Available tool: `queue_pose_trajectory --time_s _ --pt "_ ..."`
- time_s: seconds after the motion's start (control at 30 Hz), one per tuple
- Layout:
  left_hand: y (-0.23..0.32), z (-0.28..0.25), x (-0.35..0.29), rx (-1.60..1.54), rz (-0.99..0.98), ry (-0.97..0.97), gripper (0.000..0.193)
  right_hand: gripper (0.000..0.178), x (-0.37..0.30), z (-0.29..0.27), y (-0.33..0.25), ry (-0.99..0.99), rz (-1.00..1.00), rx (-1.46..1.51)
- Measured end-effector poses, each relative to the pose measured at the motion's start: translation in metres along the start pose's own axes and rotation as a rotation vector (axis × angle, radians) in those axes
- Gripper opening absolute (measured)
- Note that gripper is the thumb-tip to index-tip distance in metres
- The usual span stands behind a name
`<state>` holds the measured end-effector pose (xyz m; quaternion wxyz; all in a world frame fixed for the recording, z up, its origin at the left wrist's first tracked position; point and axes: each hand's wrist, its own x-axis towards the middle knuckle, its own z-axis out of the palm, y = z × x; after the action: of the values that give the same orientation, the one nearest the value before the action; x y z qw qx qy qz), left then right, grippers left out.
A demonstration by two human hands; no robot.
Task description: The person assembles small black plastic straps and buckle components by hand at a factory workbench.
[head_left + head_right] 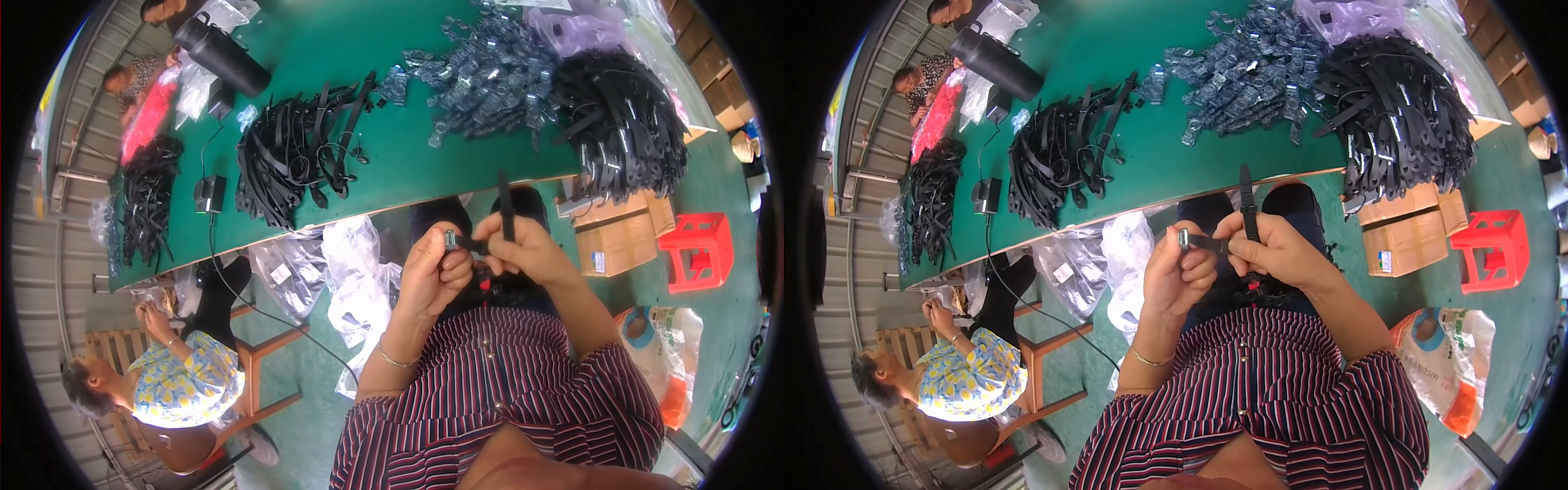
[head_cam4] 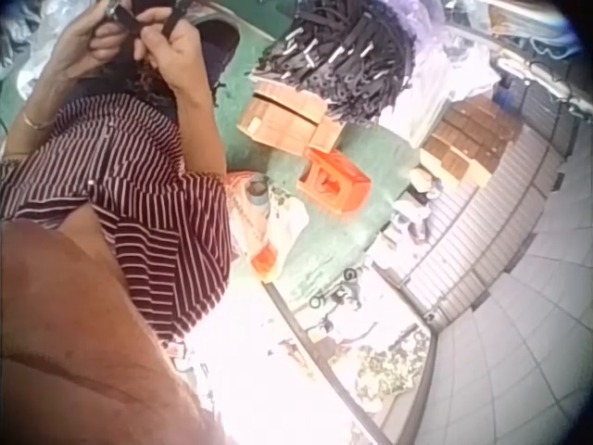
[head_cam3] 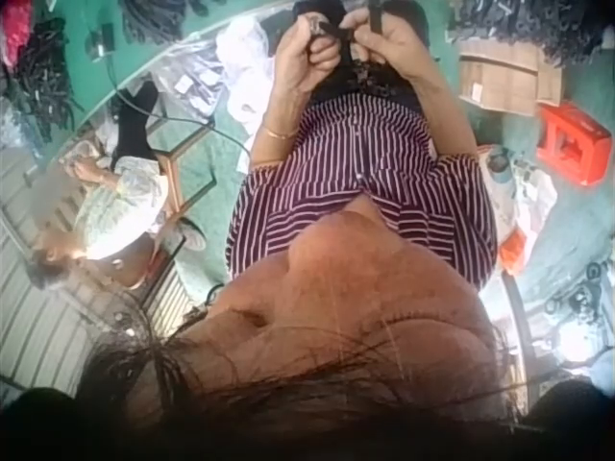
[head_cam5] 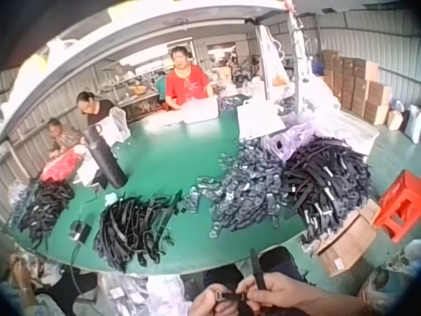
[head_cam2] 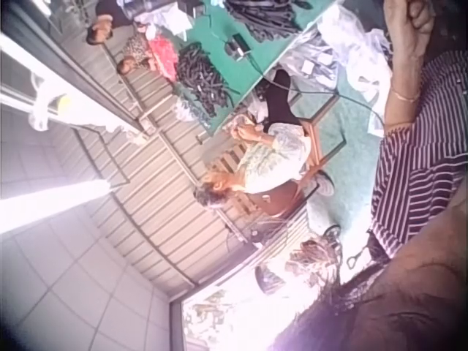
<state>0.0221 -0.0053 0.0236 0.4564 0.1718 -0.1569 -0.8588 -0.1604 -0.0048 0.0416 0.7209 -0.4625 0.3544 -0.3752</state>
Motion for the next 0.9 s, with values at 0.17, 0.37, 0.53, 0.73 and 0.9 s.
queue_pose_trajectory --time_s 0.17,0.37,0.53,0.73,0.9 --pt "0.001 0.0 -0.001 0.018 -0.001 -0.027 0.032 0.019 0.001 0.0 0.002 0.001 -0.003 -0.031" --pt "-0.002 -0.006 -0.001 -0.099 -0.029 -0.033 0.025 0.019 0.003 0.002 0.007 0.028 -0.045 0.032" --pt "-0.005 -0.008 -0.002 -0.134 -0.04 -0.064 0.025 0.019 0.003 -0.001 0.013 0.006 -0.059 0.013" --pt "-0.01 -0.011 0.0 0.018 -0.023 0.013 0.023 0.02 0.005 0.0 0.014 0.014 -0.049 0.049" --pt "-0.016 -0.014 0.004 0.886 0.34 0.255 0.01 0.024 0.011 0.006 0.022 0.258 -0.464 -0.524"
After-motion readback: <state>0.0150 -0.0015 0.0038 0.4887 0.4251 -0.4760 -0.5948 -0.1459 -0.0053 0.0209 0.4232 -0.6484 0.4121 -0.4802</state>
